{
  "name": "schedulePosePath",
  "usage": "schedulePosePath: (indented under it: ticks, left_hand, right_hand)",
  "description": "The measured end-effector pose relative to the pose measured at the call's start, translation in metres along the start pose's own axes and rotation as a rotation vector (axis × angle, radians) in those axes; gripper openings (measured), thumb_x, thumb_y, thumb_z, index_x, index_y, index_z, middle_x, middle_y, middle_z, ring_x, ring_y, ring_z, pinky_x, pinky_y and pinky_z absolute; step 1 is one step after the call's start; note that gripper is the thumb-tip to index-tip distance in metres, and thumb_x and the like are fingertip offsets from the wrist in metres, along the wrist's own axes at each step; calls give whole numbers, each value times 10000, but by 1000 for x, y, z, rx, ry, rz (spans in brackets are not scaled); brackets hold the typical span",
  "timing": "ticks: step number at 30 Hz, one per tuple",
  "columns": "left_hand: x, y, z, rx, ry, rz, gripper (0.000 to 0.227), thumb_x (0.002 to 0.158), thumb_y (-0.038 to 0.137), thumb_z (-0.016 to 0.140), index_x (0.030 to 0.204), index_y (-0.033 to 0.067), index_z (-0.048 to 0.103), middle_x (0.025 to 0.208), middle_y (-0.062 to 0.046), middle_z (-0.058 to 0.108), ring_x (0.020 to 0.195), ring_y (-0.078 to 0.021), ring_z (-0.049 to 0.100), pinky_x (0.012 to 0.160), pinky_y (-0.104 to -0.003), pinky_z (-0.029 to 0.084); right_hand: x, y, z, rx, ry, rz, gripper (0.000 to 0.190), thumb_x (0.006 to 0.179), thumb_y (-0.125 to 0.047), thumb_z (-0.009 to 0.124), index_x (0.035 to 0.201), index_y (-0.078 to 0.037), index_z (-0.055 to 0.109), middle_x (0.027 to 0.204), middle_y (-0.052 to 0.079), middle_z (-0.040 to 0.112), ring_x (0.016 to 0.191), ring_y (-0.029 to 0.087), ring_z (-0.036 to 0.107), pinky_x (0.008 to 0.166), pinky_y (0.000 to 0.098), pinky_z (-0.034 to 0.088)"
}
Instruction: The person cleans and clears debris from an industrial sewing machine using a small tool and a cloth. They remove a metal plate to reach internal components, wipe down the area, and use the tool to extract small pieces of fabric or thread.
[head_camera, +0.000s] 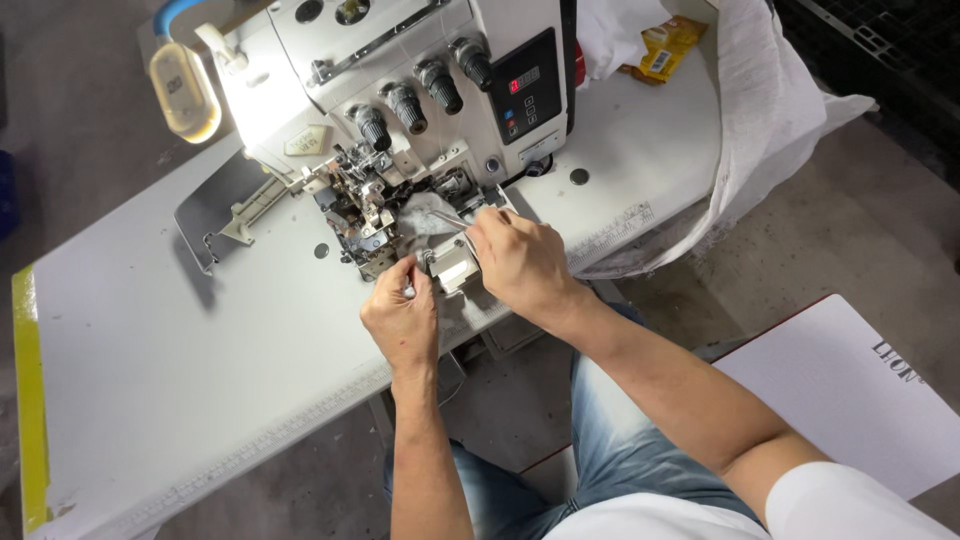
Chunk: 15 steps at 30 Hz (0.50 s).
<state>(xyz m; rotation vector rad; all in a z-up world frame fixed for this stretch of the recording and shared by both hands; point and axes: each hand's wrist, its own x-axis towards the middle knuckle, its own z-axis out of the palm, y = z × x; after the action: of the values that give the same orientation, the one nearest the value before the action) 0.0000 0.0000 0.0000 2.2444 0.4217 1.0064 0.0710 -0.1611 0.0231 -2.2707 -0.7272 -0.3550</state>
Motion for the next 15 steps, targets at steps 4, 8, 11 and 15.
schedulePosePath:
  ticks: [4,8,11,15]
  left_hand:
    - [4,12,4,-61,37,-13,144,882,22,706,976,74,803,822,-130,769,759,-288,756,658,-340,575]
    - [2,12,8,-117,80,4,139,885,37,727,989,84,807,837,-123,771,788,-271,761,660,-334,570]
    - [-1,0,9,-109,71,13,127,851,33,730,940,93,797,812,-115,763,781,-289,756,672,-353,571]
    - [-11,-35,6,-56,84,-13,134,824,13,708,905,106,761,787,-118,739,772,-320,740,697,-420,565]
  right_hand:
    - [10,1,38,-4,-32,2,246,1024,-273,504,891,-86,593,729,149,668,615,430,717,531,551,571]
    - [18,7,71,158,-25,-3,230,1031,-242,477,931,-66,586,784,157,681,689,433,730,563,544,576]
    - [8,4,44,228,-74,14,243,1007,-260,500,901,-73,611,763,161,702,708,444,731,562,555,572]
    - [16,-8,9,113,54,-9,235,1004,-212,522,833,-89,625,714,131,687,633,401,729,534,507,578]
